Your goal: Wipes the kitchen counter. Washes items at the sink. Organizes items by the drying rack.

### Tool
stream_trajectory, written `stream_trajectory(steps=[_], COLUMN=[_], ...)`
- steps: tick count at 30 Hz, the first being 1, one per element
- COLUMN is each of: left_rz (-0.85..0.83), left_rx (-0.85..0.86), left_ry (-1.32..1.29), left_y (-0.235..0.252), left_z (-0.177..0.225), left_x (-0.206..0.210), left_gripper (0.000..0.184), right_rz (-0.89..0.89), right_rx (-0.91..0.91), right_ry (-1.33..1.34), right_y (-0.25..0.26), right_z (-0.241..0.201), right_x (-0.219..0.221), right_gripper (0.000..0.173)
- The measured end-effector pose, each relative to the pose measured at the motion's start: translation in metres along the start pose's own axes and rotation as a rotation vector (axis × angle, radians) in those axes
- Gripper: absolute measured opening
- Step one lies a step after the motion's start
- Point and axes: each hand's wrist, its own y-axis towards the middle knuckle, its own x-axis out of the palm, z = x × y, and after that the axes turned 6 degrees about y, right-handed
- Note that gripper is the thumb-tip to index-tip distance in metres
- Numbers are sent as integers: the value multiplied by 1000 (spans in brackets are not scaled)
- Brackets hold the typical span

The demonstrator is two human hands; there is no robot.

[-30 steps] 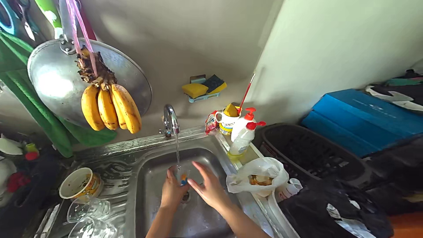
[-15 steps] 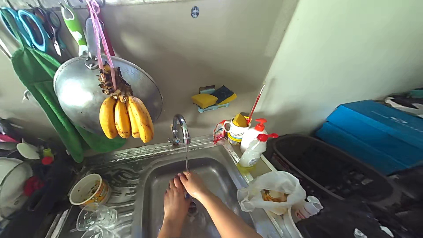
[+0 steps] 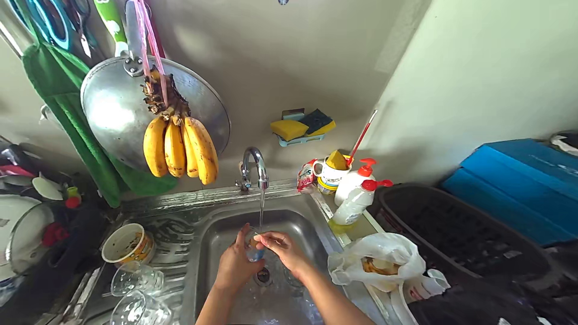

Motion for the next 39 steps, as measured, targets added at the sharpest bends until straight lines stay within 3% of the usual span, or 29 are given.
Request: stream_trajectory(steps=[6,10,12,16,19,22,30,39], left_rz=[53,92,143,218,180,141,141,123], left_rx=[-102,-79,-58,-19,-60,-97,-149,-97], left_ry=[362,316,331,382,343,233,255,237], left_y=[4,7,4,2,6,6,6,3], left_z=[34,26,26,26,26,22,28,29], left_x=[5,-10,-7,3,0,-5,4,1], left_gripper=[96,93,90,87,89,95,90,90], right_rz=[307,-15,-86,81,97,119,62,-49], right_rx=[148,2,3,36,-4,-12,94,176], right_ry=[-176,-107,-68,-11,48,124,-52,16], right_y=[26,16,12,14,14,15,19,23], right_z=[-9,-7,-11,-12,-6,-1,-14,-14], right_x=[29,4,-5,6,6,-5,-2,-11], right_gripper=[26,30,29,20,22,13,21,18])
